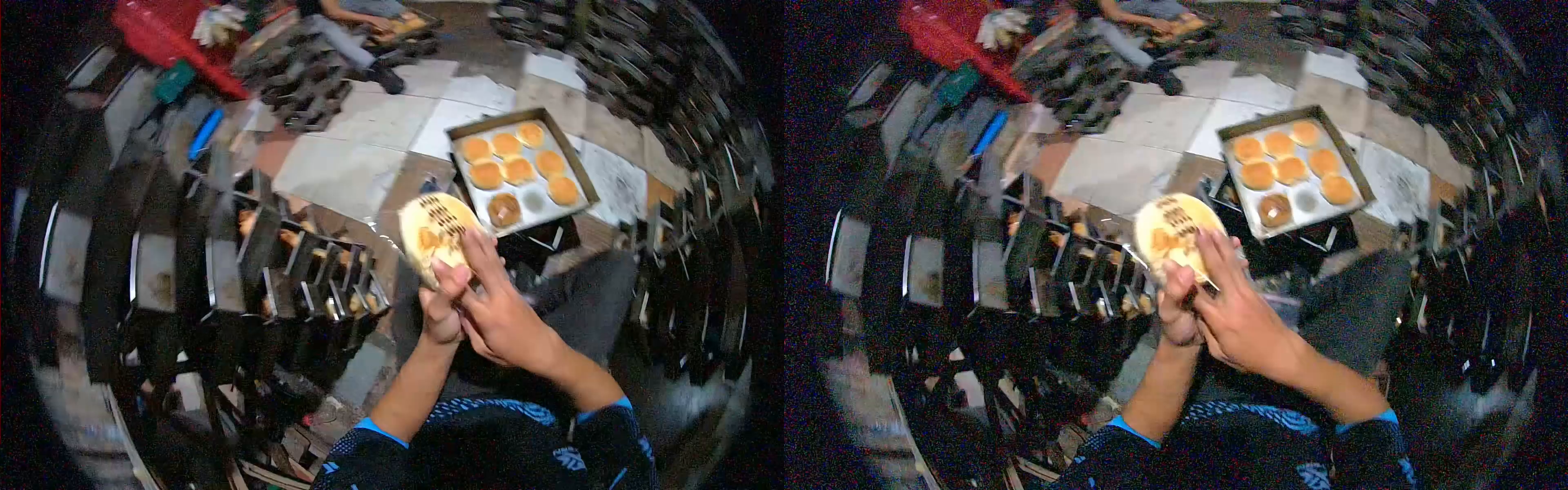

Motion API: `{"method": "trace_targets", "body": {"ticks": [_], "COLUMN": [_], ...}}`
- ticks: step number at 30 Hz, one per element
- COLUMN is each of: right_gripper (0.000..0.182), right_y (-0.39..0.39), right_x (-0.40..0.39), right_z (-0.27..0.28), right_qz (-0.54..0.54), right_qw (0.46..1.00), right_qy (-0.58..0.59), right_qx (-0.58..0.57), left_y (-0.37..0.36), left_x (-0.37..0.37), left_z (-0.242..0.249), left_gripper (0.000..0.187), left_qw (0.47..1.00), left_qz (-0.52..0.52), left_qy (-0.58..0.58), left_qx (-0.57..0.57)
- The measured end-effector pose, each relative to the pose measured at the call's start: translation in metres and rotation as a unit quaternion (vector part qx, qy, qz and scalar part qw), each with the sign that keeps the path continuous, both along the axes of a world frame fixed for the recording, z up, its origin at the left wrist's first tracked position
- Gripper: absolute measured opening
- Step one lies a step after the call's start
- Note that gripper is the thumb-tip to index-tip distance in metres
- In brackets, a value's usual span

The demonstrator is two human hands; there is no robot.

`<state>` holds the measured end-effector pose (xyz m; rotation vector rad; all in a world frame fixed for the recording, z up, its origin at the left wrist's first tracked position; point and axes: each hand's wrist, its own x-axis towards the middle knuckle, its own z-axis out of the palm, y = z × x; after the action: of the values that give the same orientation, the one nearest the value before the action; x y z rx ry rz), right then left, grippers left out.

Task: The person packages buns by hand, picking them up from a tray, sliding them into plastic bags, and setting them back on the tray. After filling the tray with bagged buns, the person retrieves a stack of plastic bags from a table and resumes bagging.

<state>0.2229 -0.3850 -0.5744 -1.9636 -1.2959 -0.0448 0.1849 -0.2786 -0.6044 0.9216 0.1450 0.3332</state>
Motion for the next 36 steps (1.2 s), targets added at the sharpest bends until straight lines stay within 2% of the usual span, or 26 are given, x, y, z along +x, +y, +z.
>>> {"method": "trace_targets", "body": {"ticks": [2, 3, 4, 5, 6, 7, 8, 9, 10, 11, 13, 15, 17, 19, 20, 21, 23, 25, 26, 27, 28, 29, 31, 33, 35, 36], "right_gripper": [0.057, 0.057, 0.053, 0.04, 0.031, 0.022, 0.019, 0.017, 0.017, 0.018, 0.014, 0.008, 0.017, 0.017, 0.02, 0.024, 0.022, 0.022, 0.019, 0.012, 0.008, 0.004, 0.005, 0.006, 0.017, 0.019], "right_y": [-0.001, -0.004, -0.008, -0.011, -0.02, -0.021, -0.009, 0.0, 0.007, 0.011, 0.013, -0.005, -0.014, -0.024, -0.009, 0.004, 0.009, 0.006, 0.006, 0.007, 0.007, 0.008, 0.01, 0.009, 0.006, 0.01], "right_x": [-0.014, -0.013, -0.013, -0.008, 0.001, 0.009, 0.011, 0.013, 0.02, 0.023, 0.017, 0.014, 0.029, 0.044, 0.04, 0.034, 0.032, 0.036, 0.035, 0.032, 0.029, 0.029, 0.032, 0.038, 0.053, 0.054], "right_z": [-0.009, -0.022, -0.023, -0.023, -0.019, -0.016, -0.016, -0.015, -0.009, -0.012, -0.014, 0.032, 0.015, -0.014, -0.034, -0.048, -0.038, -0.039, -0.042, -0.046, -0.051, -0.057, -0.058, -0.039, -0.003, -0.012], "right_qz": [0.012, 0.047, 0.09, 0.143, 0.16, 0.171, 0.126, 0.073, 0.146, 0.16, 0.155, 0.355, 0.595, 0.357, 0.14, -0.092, -0.097, -0.05, -0.075, -0.135, -0.201, -0.263, -0.23, -0.176, -0.125, -0.123], "right_qw": [0.998, 0.998, 0.995, 0.988, 0.975, 0.955, 0.965, 0.966, 0.965, 0.96, 0.977, 0.909, 0.71, 0.825, 0.956, 0.99, 0.978, 0.964, 0.957, 0.948, 0.927, 0.892, 0.891, 0.899, 0.976, 0.969], "right_qy": [0.031, -0.022, 0.03, 0.064, 0.152, 0.24, 0.227, 0.22, 0.212, 0.224, 0.136, 0.218, 0.377, 0.427, 0.259, 0.053, 0.032, -0.042, -0.031, 0.056, 0.152, 0.245, 0.279, 0.308, 0.076, 0.021], "right_qx": [0.048, 0.028, -0.01, 0.007, -0.007, -0.03, 0.046, 0.118, 0.058, 0.04, 0.051, -0.01, 0.011, -0.097, 0.003, 0.089, 0.18, 0.258, 0.28, 0.282, 0.279, 0.274, 0.273, 0.256, 0.161, 0.211], "left_y": [0.033, 0.046, 0.053, 0.06, 0.054, 0.05, 0.041, 0.032, 0.028, 0.033, 0.054, 0.058, 0.08, 0.1, 0.091, 0.082, 0.06, 0.027, 0.024, 0.008, 0.009, 0.016, 0.043, 0.07, 0.085, 0.098], "left_x": [0.005, 0.005, 0.004, 0.001, -0.001, -0.002, 0.003, 0.005, 0.007, 0.009, 0.015, 0.01, 0.004, 0.0, 0.0, 0.001, -0.002, -0.013, -0.017, -0.016, -0.012, -0.009, -0.024, -0.023, -0.025, -0.026], "left_z": [-0.021, -0.02, -0.017, -0.018, -0.008, -0.014, -0.015, -0.028, -0.044, -0.051, -0.055, -0.029, -0.031, -0.042, -0.039, -0.038, -0.046, -0.04, -0.057, -0.072, -0.077, -0.081, -0.079, -0.067, -0.046, -0.037], "left_gripper": [0.07, 0.069, 0.068, 0.067, 0.067, 0.065, 0.064, 0.065, 0.062, 0.053, 0.046, 0.05, 0.057, 0.06, 0.06, 0.061, 0.058, 0.053, 0.052, 0.049, 0.043, 0.037, 0.02, 0.01, 0.015, 0.013], "left_qw": [0.989, 0.977, 0.965, 0.968, 0.969, 0.966, 0.972, 0.97, 0.986, 0.983, 0.962, 0.962, 0.941, 0.945, 0.959, 0.964, 0.96, 0.929, 0.951, 0.969, 0.972, 0.952, 0.932, 0.823, 0.776, 0.703], "left_qz": [0.008, 0.014, 0.034, 0.052, 0.108, 0.085, 0.107, 0.06, 0.029, -0.031, -0.097, 0.028, 0.053, -0.084, -0.027, 0.023, -0.053, -0.108, -0.088, 0.095, 0.163, 0.229, 0.204, 0.295, 0.368, 0.377], "left_qy": [-0.025, -0.082, -0.099, -0.104, -0.012, -0.03, -0.046, -0.054, -0.034, 0.066, -0.006, 0.037, 0.075, -0.087, -0.002, 0.086, 0.08, 0.079, 0.152, 0.223, 0.156, 0.083, 0.052, 0.009, -0.054, -0.108], "left_qx": [-0.143, -0.198, -0.242, -0.221, -0.221, -0.241, -0.204, -0.229, -0.163, -0.166, -0.255, -0.27, -0.325, -0.304, -0.281, -0.252, -0.261, -0.345, -0.254, -0.047, 0.069, 0.184, 0.296, 0.485, 0.509, 0.593]}}
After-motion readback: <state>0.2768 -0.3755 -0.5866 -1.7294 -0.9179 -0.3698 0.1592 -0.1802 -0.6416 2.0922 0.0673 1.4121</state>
